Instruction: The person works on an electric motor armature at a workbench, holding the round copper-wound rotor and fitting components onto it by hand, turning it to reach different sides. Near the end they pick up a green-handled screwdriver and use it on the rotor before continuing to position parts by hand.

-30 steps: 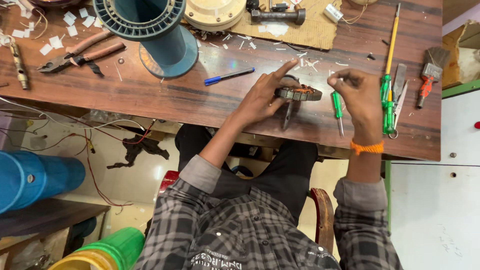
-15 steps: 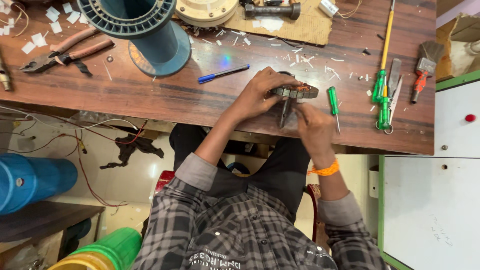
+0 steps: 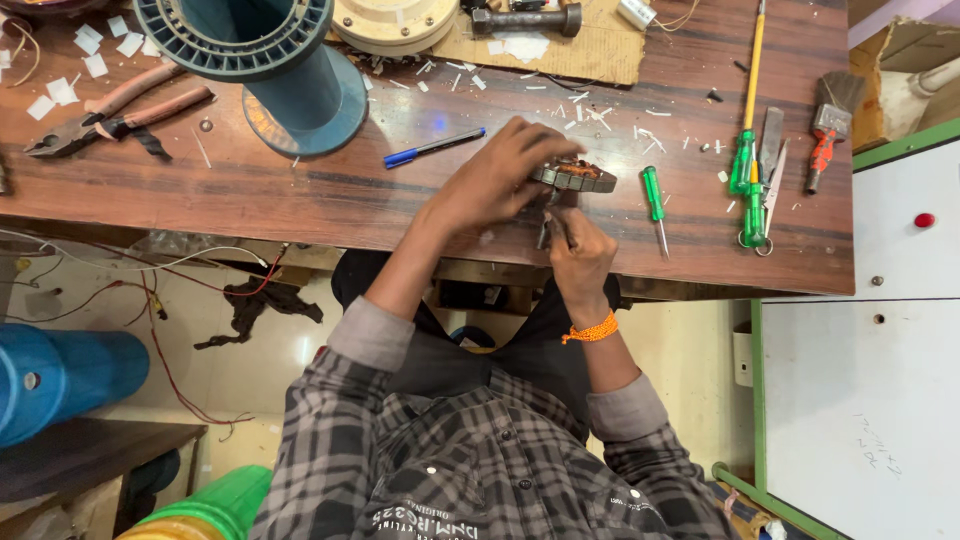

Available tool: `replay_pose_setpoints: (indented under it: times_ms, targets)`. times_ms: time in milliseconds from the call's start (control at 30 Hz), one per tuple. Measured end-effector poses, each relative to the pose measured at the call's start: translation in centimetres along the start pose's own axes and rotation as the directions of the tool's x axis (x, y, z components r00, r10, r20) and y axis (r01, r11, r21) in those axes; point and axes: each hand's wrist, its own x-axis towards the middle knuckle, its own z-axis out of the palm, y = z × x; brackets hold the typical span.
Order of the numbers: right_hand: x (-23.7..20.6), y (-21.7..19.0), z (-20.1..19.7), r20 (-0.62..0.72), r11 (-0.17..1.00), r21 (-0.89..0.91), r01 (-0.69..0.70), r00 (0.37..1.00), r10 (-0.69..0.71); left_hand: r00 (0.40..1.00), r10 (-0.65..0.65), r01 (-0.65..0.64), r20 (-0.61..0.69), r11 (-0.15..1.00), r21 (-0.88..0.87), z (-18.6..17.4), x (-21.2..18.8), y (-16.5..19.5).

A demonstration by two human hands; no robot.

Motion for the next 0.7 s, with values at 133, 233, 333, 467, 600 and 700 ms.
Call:
replay_pose_setpoints:
  times_ms: [133, 233, 333, 467, 600, 700]
  targets:
    - [-0.7, 0.8, -0.6, -0.047, 0.999, -0.041, 0.001, 0.999, -0.003, 0.974, 0.2, -0.143, -0.102, 0.902, 0.407, 1.0, -2.7, 1.3]
    - [-1.4, 0.8, -1.2, -0.03, 0.999, -0.053, -0.009, 1.0, 0.008, 0.97, 0.217, -0.148, -0.114, 0.889, 0.434, 1.8, -3.6, 1.4]
    - [-1.7, 0.1, -1.9, -0.017, 0.996, -0.016, -0.082, 0.996, 0.082, 0.959, 0.234, -0.152, -0.161, 0.902, 0.403, 2.4, -3.4, 0.9]
    - [-1.6, -1.4, -2.8, -0.017, 0.988, 0.04, -0.152, 0.988, 0.152, 0.948, 0.222, -0.109, -0.227, 0.899, 0.424, 3.5, -3.7, 1.1]
    - [-0.8, -3.0, -4.4, 0.13, 0.986, 0.004, -0.165, 0.978, 0.163, 0.934, 0.22, -0.059, -0.281, 0.872, 0.486, 4.9, -4.0, 1.1]
    - [0.4, -3.9, -6.3, 0.263, 0.997, -0.004, -0.083, 0.961, 0.081, 0.901, 0.237, -0.037, -0.363, 0.877, 0.479, 5.7, -4.3, 0.8]
